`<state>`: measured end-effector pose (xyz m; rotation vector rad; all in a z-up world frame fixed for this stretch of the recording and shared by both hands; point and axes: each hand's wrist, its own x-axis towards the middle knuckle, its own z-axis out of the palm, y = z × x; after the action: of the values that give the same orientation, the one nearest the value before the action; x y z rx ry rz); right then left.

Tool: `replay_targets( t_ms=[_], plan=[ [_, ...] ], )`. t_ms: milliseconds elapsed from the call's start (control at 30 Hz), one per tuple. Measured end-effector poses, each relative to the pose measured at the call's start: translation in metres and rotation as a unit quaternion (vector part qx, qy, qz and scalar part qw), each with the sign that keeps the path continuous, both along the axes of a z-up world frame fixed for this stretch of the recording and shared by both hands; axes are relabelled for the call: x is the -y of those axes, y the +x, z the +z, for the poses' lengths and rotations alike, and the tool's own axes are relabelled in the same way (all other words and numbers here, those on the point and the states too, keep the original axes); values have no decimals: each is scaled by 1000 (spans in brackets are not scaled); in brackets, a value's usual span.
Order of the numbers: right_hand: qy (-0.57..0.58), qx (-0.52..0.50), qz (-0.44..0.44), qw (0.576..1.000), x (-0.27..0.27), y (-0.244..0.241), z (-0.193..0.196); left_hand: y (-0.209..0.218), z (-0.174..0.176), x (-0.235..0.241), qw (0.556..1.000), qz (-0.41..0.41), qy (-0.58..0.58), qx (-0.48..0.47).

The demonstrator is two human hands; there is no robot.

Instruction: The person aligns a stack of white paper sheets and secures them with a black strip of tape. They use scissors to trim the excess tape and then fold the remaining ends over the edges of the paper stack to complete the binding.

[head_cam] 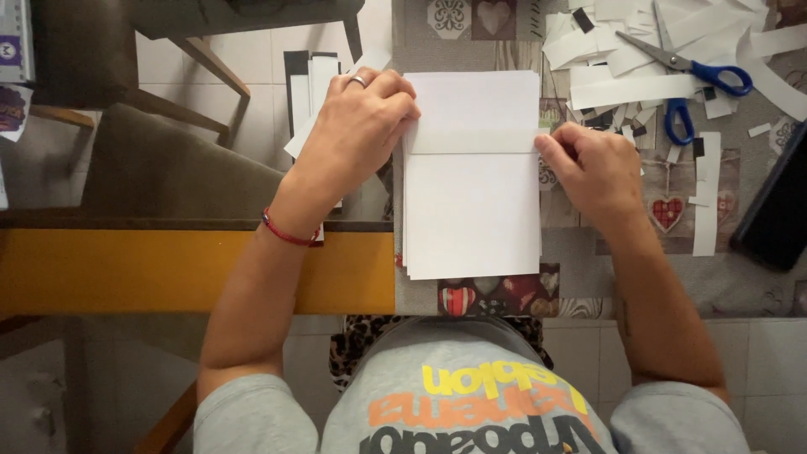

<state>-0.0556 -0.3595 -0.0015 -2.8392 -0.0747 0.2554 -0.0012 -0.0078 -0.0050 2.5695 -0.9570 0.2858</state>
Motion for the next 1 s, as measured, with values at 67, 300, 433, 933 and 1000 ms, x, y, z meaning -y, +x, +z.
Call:
replay_targets(
  t_ms=[67, 300, 433, 933, 1000],
  plan=[
    [2, 6, 4, 1000, 0, 0, 0, 1, -1, 0, 1000, -1, 4, -4],
    [-14, -19, -6, 1000, 3, 2, -8, 0, 1, 0, 1000, -2, -9, -10],
    [-12, 23, 15, 1000, 7, 1, -10, 1, -2, 1, 1000, 2, 1, -9],
    [9, 39, 13, 999, 2, 3, -11, -5, 11, 27, 999, 24, 26, 2],
    [1, 48, 13, 999, 1, 4, -10, 0, 21, 51, 1000, 7, 23, -9]
  ],
)
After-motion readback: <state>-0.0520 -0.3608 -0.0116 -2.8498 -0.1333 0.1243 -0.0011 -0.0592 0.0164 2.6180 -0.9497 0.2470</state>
